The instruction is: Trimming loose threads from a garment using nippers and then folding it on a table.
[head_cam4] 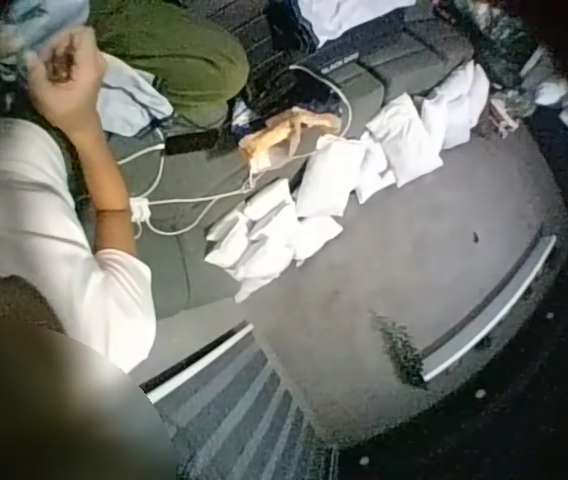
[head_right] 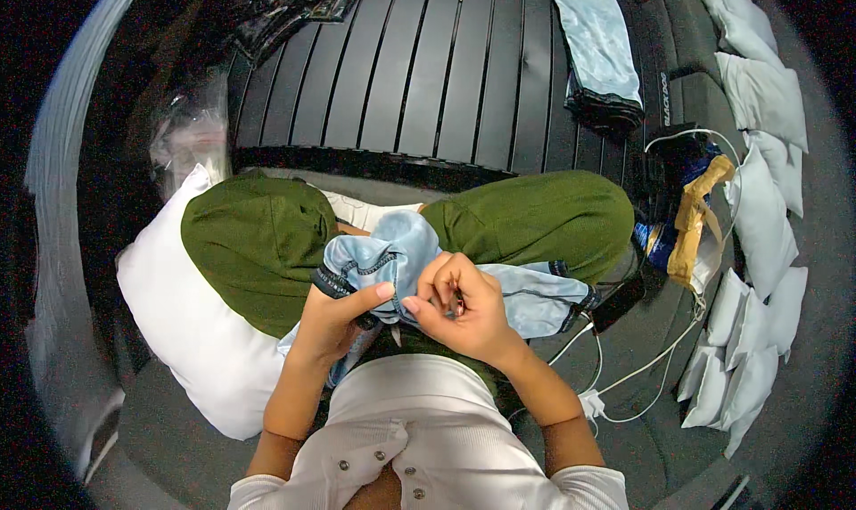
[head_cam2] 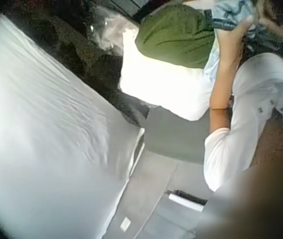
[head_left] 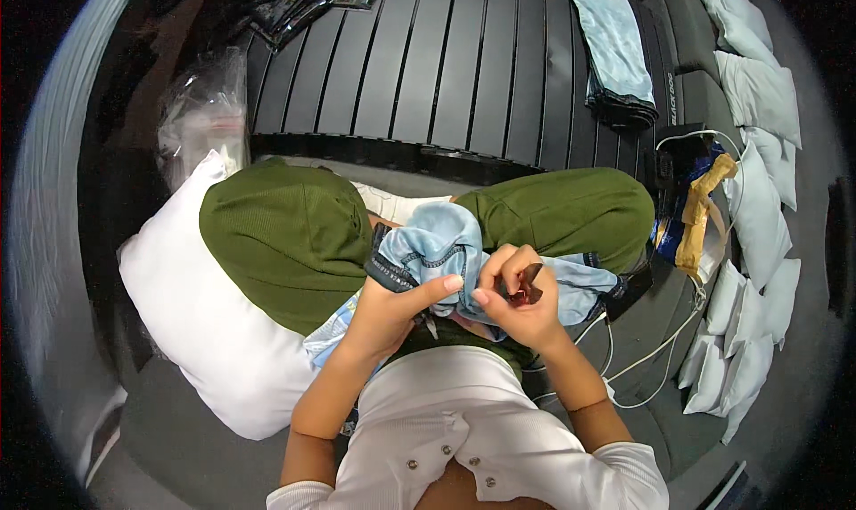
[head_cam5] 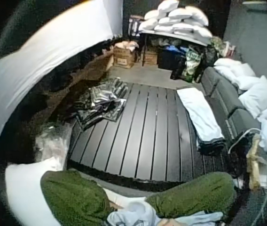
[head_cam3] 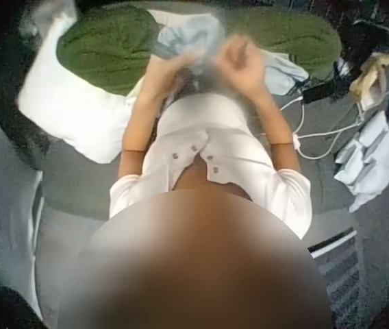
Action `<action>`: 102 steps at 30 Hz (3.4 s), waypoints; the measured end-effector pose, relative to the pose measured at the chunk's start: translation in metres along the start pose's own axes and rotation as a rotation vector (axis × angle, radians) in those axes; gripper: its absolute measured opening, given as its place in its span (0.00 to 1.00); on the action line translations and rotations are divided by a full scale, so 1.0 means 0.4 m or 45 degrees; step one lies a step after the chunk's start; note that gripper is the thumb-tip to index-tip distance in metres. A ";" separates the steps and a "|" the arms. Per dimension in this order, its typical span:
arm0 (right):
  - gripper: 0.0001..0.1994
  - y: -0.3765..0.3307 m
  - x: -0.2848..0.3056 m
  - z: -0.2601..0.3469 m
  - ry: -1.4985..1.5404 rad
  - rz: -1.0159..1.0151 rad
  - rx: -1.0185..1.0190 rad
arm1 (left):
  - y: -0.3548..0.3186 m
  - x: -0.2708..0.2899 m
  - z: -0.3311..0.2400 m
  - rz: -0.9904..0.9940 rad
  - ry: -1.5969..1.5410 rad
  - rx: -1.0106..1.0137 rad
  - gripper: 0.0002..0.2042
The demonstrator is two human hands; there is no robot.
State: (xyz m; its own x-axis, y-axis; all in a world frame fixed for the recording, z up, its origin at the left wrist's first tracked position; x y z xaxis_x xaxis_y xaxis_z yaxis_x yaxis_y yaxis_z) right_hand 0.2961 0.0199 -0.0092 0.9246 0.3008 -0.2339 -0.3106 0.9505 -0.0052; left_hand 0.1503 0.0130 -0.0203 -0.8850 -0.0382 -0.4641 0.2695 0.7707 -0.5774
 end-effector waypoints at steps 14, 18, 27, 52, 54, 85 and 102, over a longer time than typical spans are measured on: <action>0.13 0.005 -0.025 0.023 -0.199 -0.027 0.240 | 0.003 0.001 -0.001 -0.023 0.078 -0.077 0.18; 0.12 -0.003 -0.035 0.029 -0.459 -0.033 0.292 | 0.001 -0.004 0.004 -0.031 0.186 -0.115 0.16; 0.10 0.000 -0.027 0.038 -0.527 -0.052 0.157 | -0.008 -0.009 -0.010 -0.178 0.548 -0.414 0.12; 0.12 0.002 -0.014 0.008 -0.099 -0.014 -0.082 | 0.005 -0.002 -0.004 -0.132 0.239 -0.223 0.14; 0.11 0.001 -0.008 0.004 -0.019 -0.052 -0.068 | 0.004 0.000 -0.004 -0.137 0.114 -0.146 0.15; 0.16 -0.208 0.289 0.082 -1.058 -0.753 -0.460 | -0.009 0.121 -0.022 -0.437 -0.126 -0.307 0.13; 0.17 -0.108 0.162 0.088 0.554 -0.581 -0.219 | -0.357 0.350 -0.114 -0.925 0.802 -0.116 0.25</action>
State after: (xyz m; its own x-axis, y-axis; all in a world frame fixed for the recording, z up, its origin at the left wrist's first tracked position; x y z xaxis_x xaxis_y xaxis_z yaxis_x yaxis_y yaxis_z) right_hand 0.3772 0.0013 0.0100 0.8093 -0.2233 -0.5433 0.0278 0.9384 -0.3444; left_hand -0.0292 -0.0735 0.0278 -0.8727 -0.1973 0.4467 -0.4310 0.7412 -0.5146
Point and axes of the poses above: each hand's wrist, its own y-axis towards the middle knuckle, its own x-axis out of the back of the hand, z = x × y, the point moved 4 cm from there along y, towards the middle knuckle, and after that the axes turned 12 degrees about y, right-handed, at the moved point
